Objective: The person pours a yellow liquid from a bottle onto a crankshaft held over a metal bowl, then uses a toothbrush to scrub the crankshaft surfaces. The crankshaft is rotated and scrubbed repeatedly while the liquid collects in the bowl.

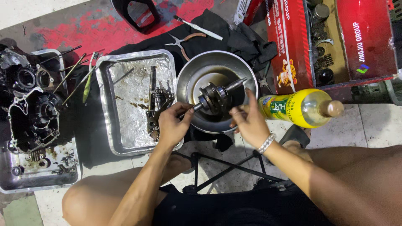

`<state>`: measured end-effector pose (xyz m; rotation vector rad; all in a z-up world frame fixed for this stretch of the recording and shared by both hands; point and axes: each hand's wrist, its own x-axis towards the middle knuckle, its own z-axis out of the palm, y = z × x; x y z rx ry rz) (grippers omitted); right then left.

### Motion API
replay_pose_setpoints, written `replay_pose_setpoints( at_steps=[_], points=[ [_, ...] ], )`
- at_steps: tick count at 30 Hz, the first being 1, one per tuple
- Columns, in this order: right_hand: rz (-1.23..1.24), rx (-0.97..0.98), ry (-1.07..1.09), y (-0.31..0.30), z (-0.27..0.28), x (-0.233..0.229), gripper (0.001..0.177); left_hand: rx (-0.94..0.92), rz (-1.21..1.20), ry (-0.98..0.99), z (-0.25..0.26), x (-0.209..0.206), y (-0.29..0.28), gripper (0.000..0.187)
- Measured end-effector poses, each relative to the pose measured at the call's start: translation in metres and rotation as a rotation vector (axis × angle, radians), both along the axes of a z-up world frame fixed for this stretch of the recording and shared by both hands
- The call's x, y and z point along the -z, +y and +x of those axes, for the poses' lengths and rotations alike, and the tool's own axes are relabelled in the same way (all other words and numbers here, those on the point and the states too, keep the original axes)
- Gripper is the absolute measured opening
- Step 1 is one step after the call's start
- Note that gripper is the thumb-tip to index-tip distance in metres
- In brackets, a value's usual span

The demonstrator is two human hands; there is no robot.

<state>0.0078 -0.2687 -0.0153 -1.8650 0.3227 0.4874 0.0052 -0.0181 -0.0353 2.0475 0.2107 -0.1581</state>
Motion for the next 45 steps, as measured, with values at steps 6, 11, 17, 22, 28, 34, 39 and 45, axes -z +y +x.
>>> replay_pose_setpoints(
  at_steps=[6, 11, 17, 22, 28, 34, 39, 45],
  points=[
    [-0.300, -0.436, -0.169, -0.009, -0.027, 0.042, 0.060, 0.021, 0.248, -0.007, -0.005, 0.025, -0.014, 0.022],
    [-0.358, -0.485, -0.281, -0.008, -0.035, 0.037, 0.052, 0.060, 0.289, 0.040, -0.004, 0.039, -0.023, 0.023],
    [-0.132, -0.174, -0.080, -0.029, -0.062, 0.042, 0.047, 0.163, 0.451, -0.024, 0.004, 0.031, -0.024, 0.021],
    [-0.254, 0.364, -0.089, -0.069, -0.082, 0.032, 0.091, 0.294, 0.493, -0.087, 0.002, 0.034, -0.017, 0.030],
    [-0.288, 0.423, -0.668, -0.084, -0.068, 0.001, 0.093, 0.336, 0.521, -0.087, -0.001, 0.051, -0.012, 0.043],
    [-0.420, 0.297, -0.729, -0.086, -0.048, -0.022, 0.081, 0.360, 0.561, -0.010, -0.006, 0.045, -0.017, 0.029],
    [-0.630, 0.231, -1.002, -0.072, -0.018, -0.051, 0.101, 0.355, 0.553, -0.007, -0.006, 0.042, -0.016, 0.028],
    [-0.309, 0.126, -1.011, -0.023, 0.081, -0.076, 0.090, 0.388, 0.616, 0.043, -0.001, 0.037, -0.018, 0.034]
  ],
)
